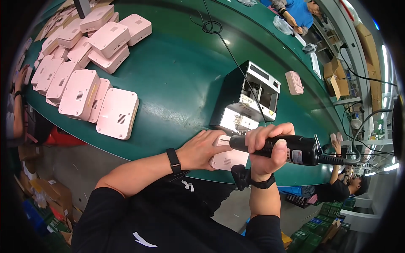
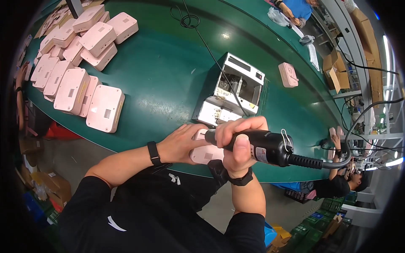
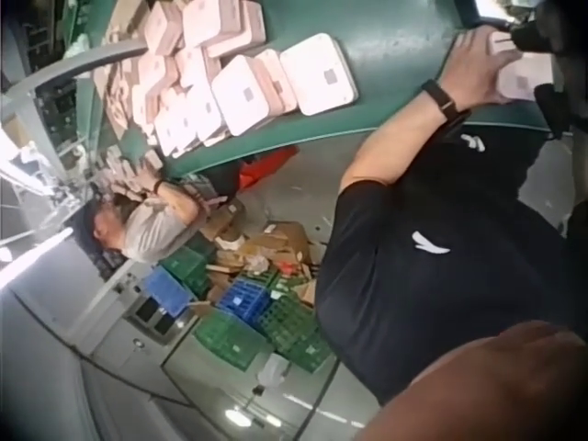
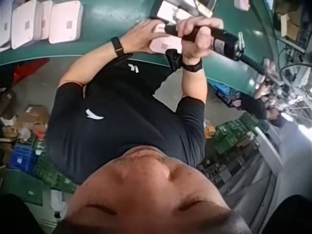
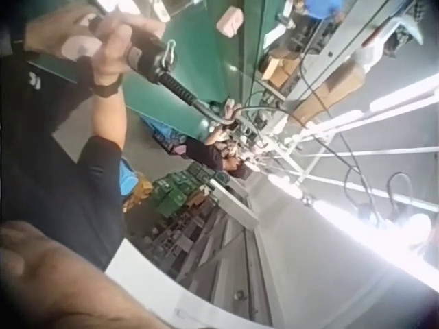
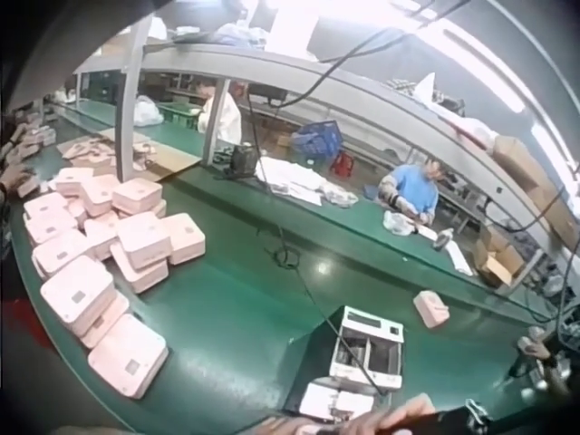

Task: Assembling electronic components using an electric screwdriver on a factory production line.

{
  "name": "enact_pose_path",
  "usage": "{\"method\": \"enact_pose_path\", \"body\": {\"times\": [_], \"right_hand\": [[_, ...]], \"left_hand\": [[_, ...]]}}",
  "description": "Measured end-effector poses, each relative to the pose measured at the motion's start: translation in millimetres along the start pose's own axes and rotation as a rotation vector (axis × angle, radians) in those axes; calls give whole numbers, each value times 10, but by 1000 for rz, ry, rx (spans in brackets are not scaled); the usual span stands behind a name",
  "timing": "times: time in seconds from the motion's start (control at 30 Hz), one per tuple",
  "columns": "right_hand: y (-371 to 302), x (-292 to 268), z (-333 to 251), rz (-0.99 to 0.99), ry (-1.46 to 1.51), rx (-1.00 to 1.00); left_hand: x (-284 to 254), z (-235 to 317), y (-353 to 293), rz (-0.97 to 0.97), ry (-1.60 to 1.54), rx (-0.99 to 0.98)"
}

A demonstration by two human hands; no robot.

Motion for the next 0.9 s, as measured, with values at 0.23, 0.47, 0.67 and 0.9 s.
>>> {"method": "enact_pose_path", "body": {"times": [0.23, 0.47, 0.67, 0.9], "right_hand": [[-32, 97, -15, 24, -76, -16], [119, -196, -318, 176, 31, -97], [345, -386, -292, 236, -166, -181], [286, -412, -185, 240, -187, -60]], "left_hand": [[0, 46, -44, 5, 9, 22], [-176, -2, -215, -26, 34, -59], [-255, -33, -238, -43, 22, -69], [-257, -33, -179, -67, 46, -94]]}}
Point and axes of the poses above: each hand's wrist, its own y-axis towards the middle knuckle, its own x-axis out of the palm, z = x × y, the point moved 3 cm from there along y, towards the middle knuckle, and after that the axes turned 12 degrees about -x, right-handed, at the moved point
